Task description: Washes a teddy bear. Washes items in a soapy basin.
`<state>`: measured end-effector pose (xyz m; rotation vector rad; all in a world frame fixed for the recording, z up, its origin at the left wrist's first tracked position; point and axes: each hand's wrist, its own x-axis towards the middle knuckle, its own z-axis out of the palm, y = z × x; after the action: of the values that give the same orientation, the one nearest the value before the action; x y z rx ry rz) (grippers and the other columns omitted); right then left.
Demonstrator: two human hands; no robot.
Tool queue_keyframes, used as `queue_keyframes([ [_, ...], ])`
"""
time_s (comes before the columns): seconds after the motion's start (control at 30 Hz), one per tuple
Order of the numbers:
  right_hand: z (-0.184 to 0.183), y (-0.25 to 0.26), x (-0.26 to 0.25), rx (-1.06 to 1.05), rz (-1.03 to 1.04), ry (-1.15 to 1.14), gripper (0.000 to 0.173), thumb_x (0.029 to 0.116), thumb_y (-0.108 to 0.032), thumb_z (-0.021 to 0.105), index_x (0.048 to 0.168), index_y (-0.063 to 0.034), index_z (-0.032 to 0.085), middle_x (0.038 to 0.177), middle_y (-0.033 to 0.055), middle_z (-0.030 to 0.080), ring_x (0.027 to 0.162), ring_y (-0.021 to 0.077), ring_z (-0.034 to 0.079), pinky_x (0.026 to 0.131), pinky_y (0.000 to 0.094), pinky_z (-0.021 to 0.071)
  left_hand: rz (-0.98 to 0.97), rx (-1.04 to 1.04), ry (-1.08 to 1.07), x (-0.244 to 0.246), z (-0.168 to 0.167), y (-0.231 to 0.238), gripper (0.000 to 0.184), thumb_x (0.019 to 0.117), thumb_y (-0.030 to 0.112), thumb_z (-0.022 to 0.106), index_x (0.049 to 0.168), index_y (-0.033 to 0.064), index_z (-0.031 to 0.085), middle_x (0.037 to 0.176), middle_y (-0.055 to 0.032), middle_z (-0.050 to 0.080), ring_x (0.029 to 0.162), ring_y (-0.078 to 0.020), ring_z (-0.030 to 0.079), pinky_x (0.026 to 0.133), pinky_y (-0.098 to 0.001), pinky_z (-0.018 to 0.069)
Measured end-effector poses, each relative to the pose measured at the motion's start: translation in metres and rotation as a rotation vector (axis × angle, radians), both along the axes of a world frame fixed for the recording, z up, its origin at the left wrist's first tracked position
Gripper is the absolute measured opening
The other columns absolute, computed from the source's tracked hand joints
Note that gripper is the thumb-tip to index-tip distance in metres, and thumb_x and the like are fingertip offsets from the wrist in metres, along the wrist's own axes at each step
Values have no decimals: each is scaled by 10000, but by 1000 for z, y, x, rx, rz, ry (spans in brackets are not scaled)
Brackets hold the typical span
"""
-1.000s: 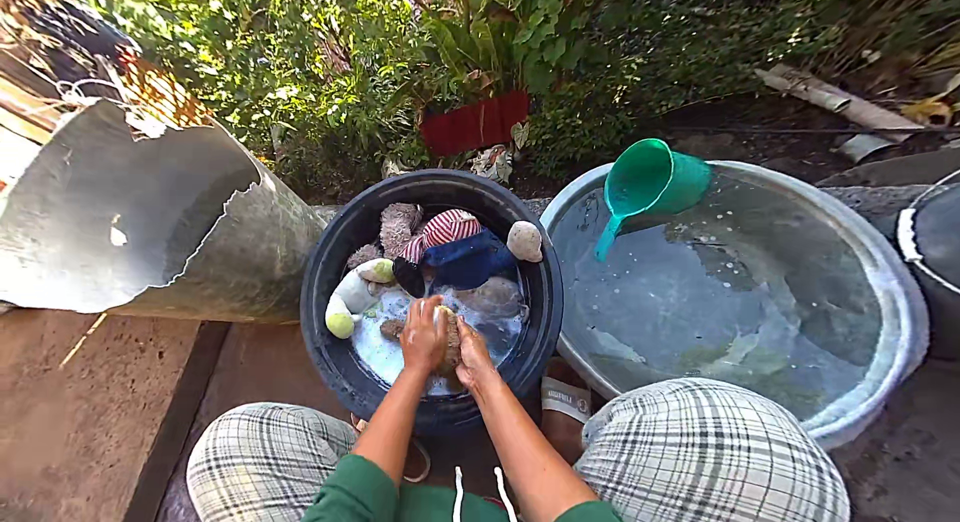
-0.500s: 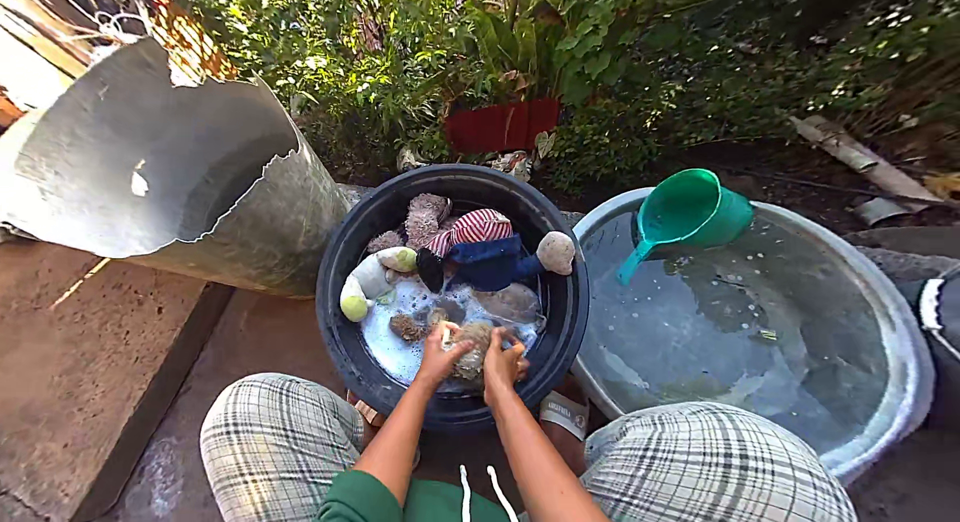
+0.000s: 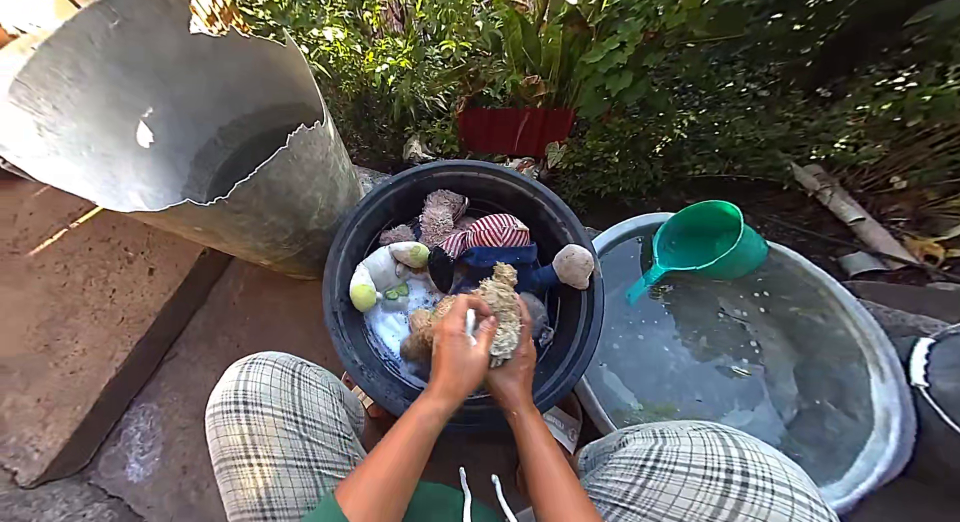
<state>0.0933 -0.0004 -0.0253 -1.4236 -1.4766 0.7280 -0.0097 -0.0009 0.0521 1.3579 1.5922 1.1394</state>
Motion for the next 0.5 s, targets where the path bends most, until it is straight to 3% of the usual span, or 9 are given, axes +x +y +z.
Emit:
queue_keyframes([
  [0.03, 2, 2, 2, -32, 2, 97, 881, 779, -257, 772, 1449, 169, 390, 1344, 282, 594, 1250, 231, 609, 1085, 361, 481, -71, 19, 186, 5, 7, -3, 235, 990, 149, 607, 1155, 3, 688, 1114, -161, 706, 1027, -261, 700, 894, -453, 581],
  [0.1, 10, -1, 7, -183, 48, 240, 779, 872, -149, 646, 1476, 197, 297, 1368, 285, 560, 1256, 130, 575, 1093, 258, 433, -172, 28, 450, 14, 10, -6, 302, 995, 282, 607, 1213, 106, 718, 1127, -196, 678, 983, -352, 697, 775, -520, 578],
  [0.13, 12, -2, 9, -258, 94, 293, 770, 870, -108, 644, 1479, 195, 284, 1378, 273, 544, 1258, 103, 556, 1092, 227, 419, -196, 8, 487, 13, 6, 0, 324, 1005, 344, 595, 1230, 147, 720, 1142, -208, 666, 1006, -379, 685, 776, -540, 570],
  [0.17, 11, -3, 10, -315, 135, 328, 822, 769, -73, 719, 1452, 179, 336, 1335, 232, 580, 1214, 84, 580, 1056, 217, 451, -200, -50, 453, 6, 0, 9, 338, 1017, 372, 582, 1235, 155, 721, 1167, -215, 665, 1056, -395, 672, 818, -566, 563],
  [0.23, 5, -9, 7, -424, 236, 380, 973, 556, 18, 837, 1412, 139, 391, 1283, 164, 623, 1161, 67, 618, 1020, 216, 507, -136, -265, 180, -17, -22, 33, 364, 1050, 346, 524, 1271, 100, 676, 1231, -199, 634, 1169, -371, 616, 958, -593, 516],
  [0.27, 5, -14, 5, -466, 281, 365, 1025, 521, 33, 850, 1427, 141, 383, 1310, 170, 612, 1183, 75, 607, 1035, 224, 495, -47, -353, -27, -27, -39, 43, 365, 1071, 307, 493, 1284, 47, 635, 1235, -195, 630, 1169, -331, 607, 995, -555, 499],
  [0.37, 3, -20, 3, -556, 300, 441, 1043, 512, 103, 797, 1461, 128, 364, 1339, 162, 594, 1178, 72, 607, 1007, 222, 511, 198, -524, -575, -34, -68, 48, 366, 1133, 283, 359, 1315, 13, 525, 1113, -145, 648, 940, -195, 635, 846, -374, 538],
  [0.43, -5, -17, 8, -576, 166, 616, 844, 572, 90, 716, 1369, 88, 439, 1146, 89, 664, 983, 63, 677, 825, 254, 602, 88, -400, -411, -15, -60, 31, 380, 1114, 189, 379, 1420, -12, 478, 1319, -196, 611, 1186, -238, 610, 1024, -427, 501],
  [0.5, -10, -13, 13, -568, 38, 757, 477, 797, -7, 598, 1255, 14, 465, 973, 3, 645, 849, 24, 654, 740, 235, 582, -63, -202, 9, 15, -44, 6, 430, 1058, 253, 453, 1425, 67, 581, 1507, -195, 512, 1419, -332, 474, 1138, -541, 425],
])
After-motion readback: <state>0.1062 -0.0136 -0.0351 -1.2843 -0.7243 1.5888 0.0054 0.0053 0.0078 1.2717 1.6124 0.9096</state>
